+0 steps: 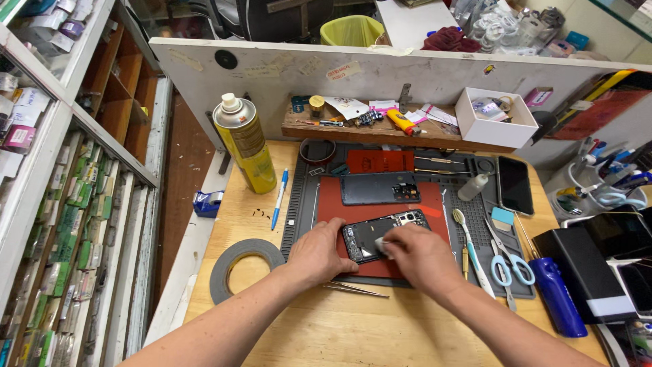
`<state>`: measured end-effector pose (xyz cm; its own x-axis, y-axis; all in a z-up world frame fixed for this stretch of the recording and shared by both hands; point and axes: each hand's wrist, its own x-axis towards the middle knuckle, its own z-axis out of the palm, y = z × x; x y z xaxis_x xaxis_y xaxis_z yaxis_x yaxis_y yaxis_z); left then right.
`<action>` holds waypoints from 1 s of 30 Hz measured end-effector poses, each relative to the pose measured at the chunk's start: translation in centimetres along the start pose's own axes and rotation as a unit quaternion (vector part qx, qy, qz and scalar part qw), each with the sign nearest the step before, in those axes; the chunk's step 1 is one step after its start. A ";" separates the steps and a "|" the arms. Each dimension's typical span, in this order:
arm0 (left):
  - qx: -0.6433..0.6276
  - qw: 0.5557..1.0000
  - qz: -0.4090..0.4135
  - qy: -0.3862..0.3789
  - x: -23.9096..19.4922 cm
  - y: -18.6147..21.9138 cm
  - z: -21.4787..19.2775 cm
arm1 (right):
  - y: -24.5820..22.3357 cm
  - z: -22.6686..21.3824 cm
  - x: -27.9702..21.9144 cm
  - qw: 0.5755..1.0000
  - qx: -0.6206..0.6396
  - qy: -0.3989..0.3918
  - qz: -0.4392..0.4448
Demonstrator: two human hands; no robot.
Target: The person cleans the back of a disassembled smartphone using a spray can and a white cloth. They wipe the camera module area and edges, then use a metal prying tool to scrape residue from the surface. The person continues wiping and scraping the back panel repeatedly.
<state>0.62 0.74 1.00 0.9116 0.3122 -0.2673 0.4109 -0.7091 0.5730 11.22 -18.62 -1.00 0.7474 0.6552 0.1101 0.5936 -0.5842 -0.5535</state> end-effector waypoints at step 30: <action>0.085 0.990 0.112 0.023 1.1 4.2 3.4 | 4.0 -0.9 -1.0 0.987 -0.147 0.044 0.038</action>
<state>3.37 -4.07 0.45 0.9807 0.1614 -0.1102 0.1945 -0.8589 0.4737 13.09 -22.08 -2.58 0.8085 0.5674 0.1563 0.5862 -0.7524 -0.3005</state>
